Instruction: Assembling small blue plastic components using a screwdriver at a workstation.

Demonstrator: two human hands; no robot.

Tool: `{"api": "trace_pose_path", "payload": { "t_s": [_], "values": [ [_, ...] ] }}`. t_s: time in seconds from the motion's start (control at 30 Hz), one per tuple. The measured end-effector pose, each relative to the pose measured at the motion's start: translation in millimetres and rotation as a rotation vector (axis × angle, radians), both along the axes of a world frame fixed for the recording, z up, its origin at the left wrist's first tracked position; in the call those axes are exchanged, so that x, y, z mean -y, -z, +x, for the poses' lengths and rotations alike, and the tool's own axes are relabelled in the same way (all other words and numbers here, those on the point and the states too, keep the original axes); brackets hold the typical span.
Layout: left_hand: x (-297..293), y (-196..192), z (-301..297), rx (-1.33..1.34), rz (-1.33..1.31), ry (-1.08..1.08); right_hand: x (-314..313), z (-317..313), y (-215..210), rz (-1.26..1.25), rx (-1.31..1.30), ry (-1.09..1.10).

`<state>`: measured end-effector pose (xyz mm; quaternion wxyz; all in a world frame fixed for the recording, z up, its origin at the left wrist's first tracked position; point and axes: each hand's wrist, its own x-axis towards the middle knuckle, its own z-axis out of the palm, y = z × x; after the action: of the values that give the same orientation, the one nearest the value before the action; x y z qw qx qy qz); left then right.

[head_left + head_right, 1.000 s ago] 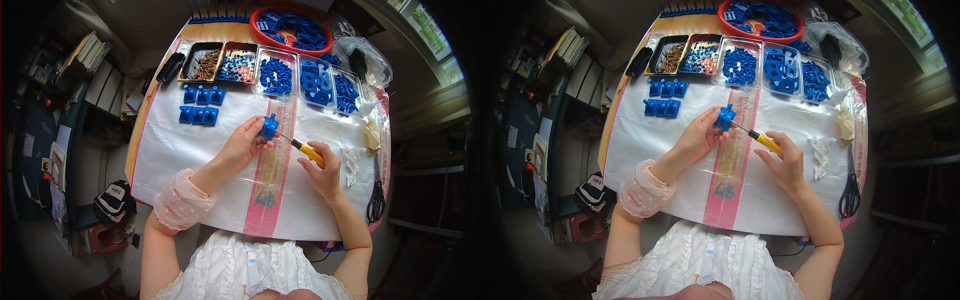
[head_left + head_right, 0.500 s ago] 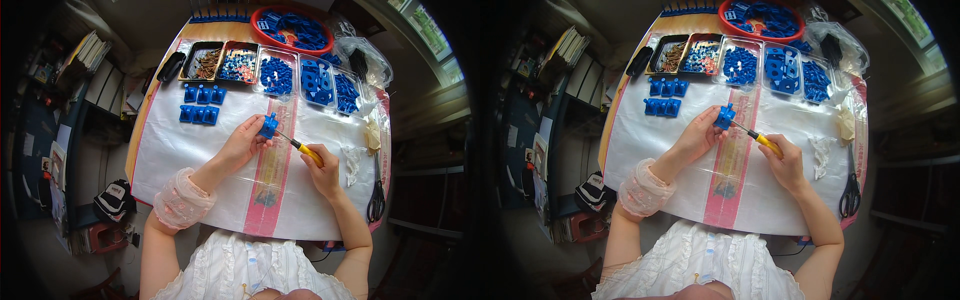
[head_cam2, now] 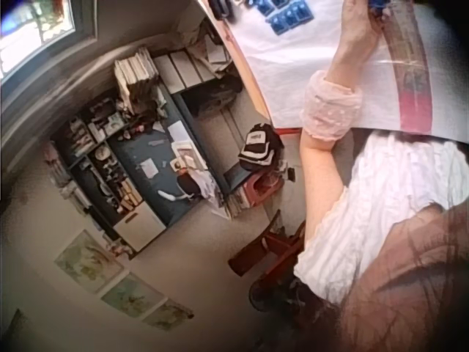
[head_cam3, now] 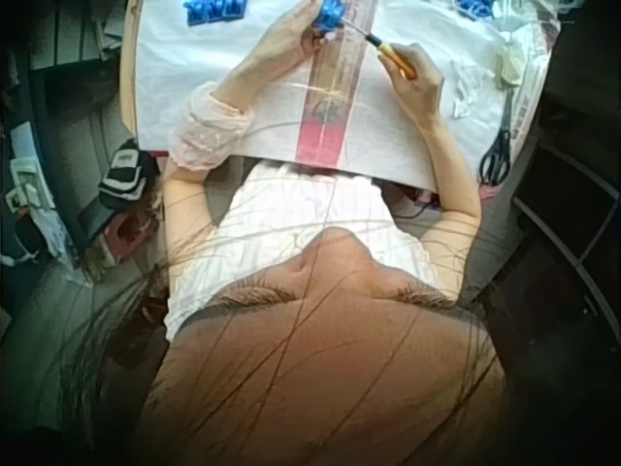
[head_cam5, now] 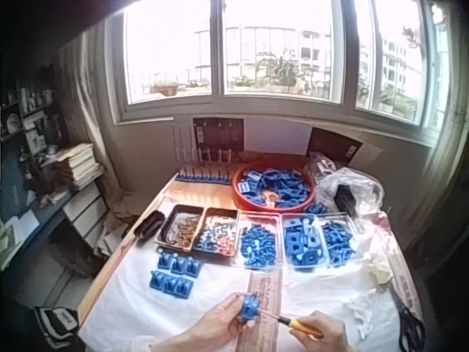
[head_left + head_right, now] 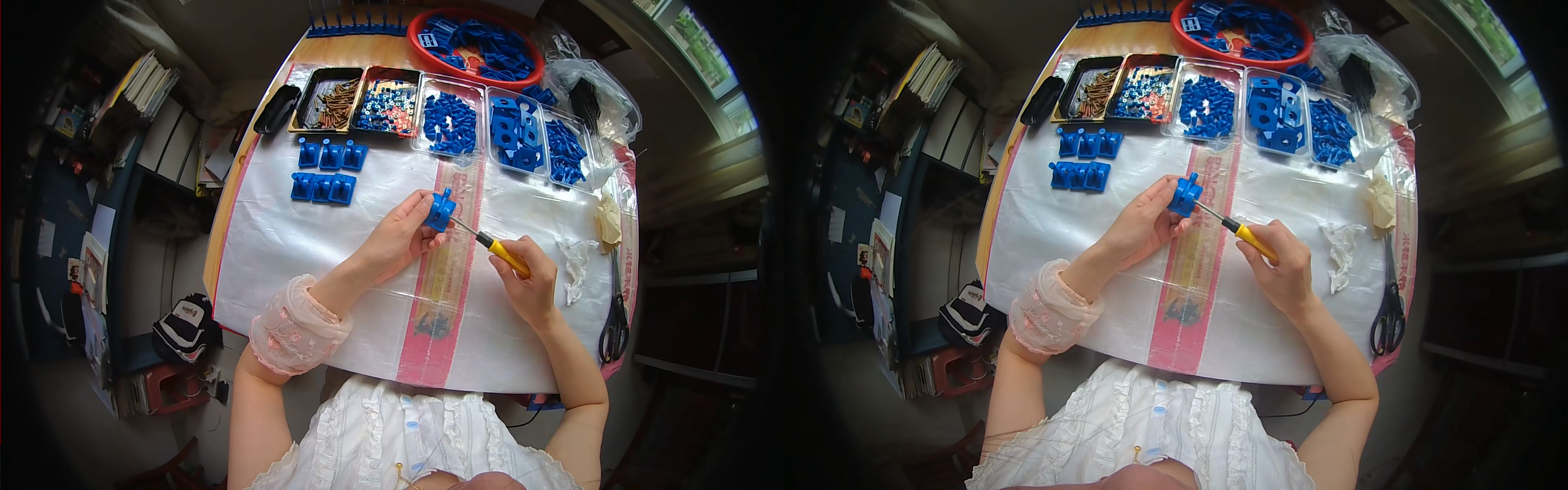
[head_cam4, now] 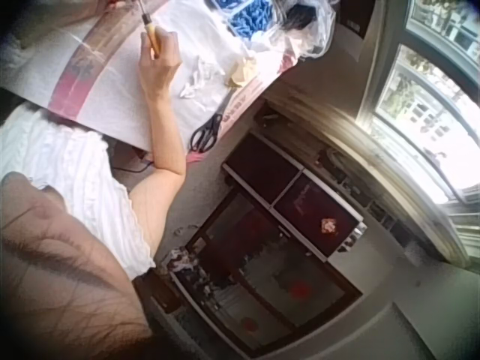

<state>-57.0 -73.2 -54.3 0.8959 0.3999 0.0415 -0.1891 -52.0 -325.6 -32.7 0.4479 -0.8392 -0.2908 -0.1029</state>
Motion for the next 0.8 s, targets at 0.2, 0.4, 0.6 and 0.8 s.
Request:
{"api": "trace_pose_path", "payload": {
  "t_s": [0.2, 0.4, 0.6, 0.8],
  "values": [
    [-1.5, -9.0, -0.7, 0.012, 0.032, 0.064, 2.9, -4.0, 8.2, 0.101, -0.187, 0.030],
    [-0.8, -11.2, -1.9, -0.002, 0.034, 0.052, 2.3, -3.1, 5.7, 0.217, -0.422, 0.026],
    [-0.6, -10.0, -2.0, 0.026, 0.041, 0.057, 4.6, -1.4, 1.2, 0.234, -0.598, 0.030],
    [0.5, -10.7, -2.5, 0.020, 0.034, 0.043, 4.0, 2.0, -7.4, 0.303, -0.787, 0.014]
  ]
}}
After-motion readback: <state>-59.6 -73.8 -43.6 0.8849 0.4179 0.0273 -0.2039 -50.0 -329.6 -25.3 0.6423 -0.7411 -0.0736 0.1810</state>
